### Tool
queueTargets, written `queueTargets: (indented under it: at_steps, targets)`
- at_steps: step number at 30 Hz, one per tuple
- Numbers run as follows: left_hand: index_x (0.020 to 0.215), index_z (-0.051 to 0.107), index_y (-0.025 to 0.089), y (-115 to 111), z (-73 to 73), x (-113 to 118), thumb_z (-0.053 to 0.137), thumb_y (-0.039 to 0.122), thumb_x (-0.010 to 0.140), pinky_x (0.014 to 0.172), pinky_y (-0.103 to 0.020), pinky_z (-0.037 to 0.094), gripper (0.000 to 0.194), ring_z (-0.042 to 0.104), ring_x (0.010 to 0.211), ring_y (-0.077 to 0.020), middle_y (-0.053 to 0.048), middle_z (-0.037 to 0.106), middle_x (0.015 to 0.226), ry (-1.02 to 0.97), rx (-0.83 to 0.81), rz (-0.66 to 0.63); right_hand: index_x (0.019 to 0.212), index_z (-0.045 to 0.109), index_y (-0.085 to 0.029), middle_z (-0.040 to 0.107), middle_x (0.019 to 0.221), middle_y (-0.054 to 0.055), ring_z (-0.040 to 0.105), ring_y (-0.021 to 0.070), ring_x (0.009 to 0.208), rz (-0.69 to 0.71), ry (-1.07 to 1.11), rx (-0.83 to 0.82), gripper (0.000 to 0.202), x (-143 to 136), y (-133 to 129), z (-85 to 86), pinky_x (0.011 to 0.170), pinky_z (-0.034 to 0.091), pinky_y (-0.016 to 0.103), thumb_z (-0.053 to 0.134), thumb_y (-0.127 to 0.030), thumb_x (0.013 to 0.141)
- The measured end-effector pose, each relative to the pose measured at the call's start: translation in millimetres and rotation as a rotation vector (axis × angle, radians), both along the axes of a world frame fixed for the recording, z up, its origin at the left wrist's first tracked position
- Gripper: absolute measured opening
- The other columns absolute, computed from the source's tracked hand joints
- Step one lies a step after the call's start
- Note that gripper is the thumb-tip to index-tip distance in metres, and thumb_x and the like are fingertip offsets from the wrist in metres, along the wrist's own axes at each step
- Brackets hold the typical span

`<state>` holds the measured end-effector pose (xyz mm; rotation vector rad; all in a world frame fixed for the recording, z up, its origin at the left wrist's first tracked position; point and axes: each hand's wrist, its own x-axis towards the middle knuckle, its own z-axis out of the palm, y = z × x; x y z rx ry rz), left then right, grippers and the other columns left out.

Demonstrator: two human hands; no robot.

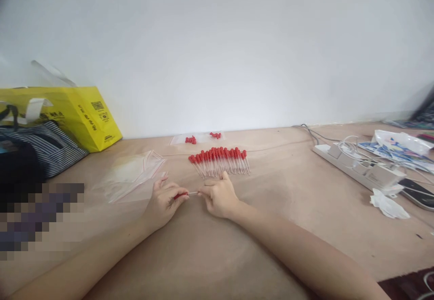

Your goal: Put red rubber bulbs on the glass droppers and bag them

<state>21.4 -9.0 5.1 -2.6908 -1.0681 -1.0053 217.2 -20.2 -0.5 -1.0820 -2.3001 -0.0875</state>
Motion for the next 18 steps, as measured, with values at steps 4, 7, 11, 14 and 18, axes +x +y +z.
queueTargets:
  at_steps: [4, 7, 11, 14, 18]
  targets:
    - [0.072, 0.058, 0.02, -1.6, -0.7, -0.7, 0.05, 0.027, 0.082, 0.094, -0.041, 0.016, 0.014, 0.058, 0.063, -0.0112, 0.005, 0.065, 0.064, -0.005, 0.02, -0.019, 0.074, 0.063, -0.021, 0.062, 0.064, -0.002, 0.045, 0.0088, 0.057, -0.014, 0.029, -0.192, 0.019, -2.7, -2.2, 4.4, 0.063, 0.015, 0.027, 0.045, -0.019, 0.081]
    - [0.072, 0.058, 0.02, -1.9, -0.7, -0.8, 0.051, 0.027, 0.081, 0.094, -0.041, 0.016, 0.014, 0.058, 0.063, -0.011, 0.005, 0.064, 0.064, -0.019, 0.021, -0.021, 0.075, 0.063, -0.021, 0.063, 0.064, -0.002, 0.046, 0.0089, 0.057, -0.01, 0.057, -0.263, 0.021, -2.8, -1.5, 6.5, 0.063, 0.015, 0.027, 0.043, -0.019, 0.082]
    - [0.072, 0.058, 0.02, -1.1, 0.4, 1.0, 0.05, 0.028, 0.082, 0.095, -0.041, 0.017, 0.015, 0.057, 0.063, -0.011, 0.005, 0.064, 0.065, -0.022, 0.0, -0.021, 0.08, 0.063, -0.021, 0.063, 0.069, 0.0, 0.048, 0.0106, 0.063, 0.025, 0.037, -0.129, 0.019, -1.3, 1.4, 3.6, 0.063, 0.015, 0.027, 0.044, -0.019, 0.081]
    - [0.072, 0.058, 0.02, -1.1, 1.1, 3.4, 0.048, 0.029, 0.082, 0.094, -0.041, 0.017, 0.017, 0.058, 0.065, -0.0121, 0.004, 0.065, 0.067, -0.018, -0.023, -0.018, 0.082, 0.062, -0.02, 0.061, 0.067, 0.0, 0.047, 0.0101, 0.062, 0.028, -0.013, -0.016, 0.018, -2.1, 2.5, -0.5, 0.061, 0.014, 0.028, 0.044, -0.017, 0.08]
    - [0.072, 0.058, 0.02, -1.1, 1.1, 5.1, 0.048, 0.03, 0.082, 0.093, -0.042, 0.018, 0.017, 0.058, 0.065, -0.0126, 0.004, 0.065, 0.066, 0.024, -0.041, -0.014, 0.082, 0.062, -0.019, 0.06, 0.066, -0.001, 0.047, 0.0101, 0.061, 0.023, -0.022, 0.009, 0.018, -4.7, 2.0, -2.2, 0.061, 0.015, 0.028, 0.044, -0.015, 0.08]
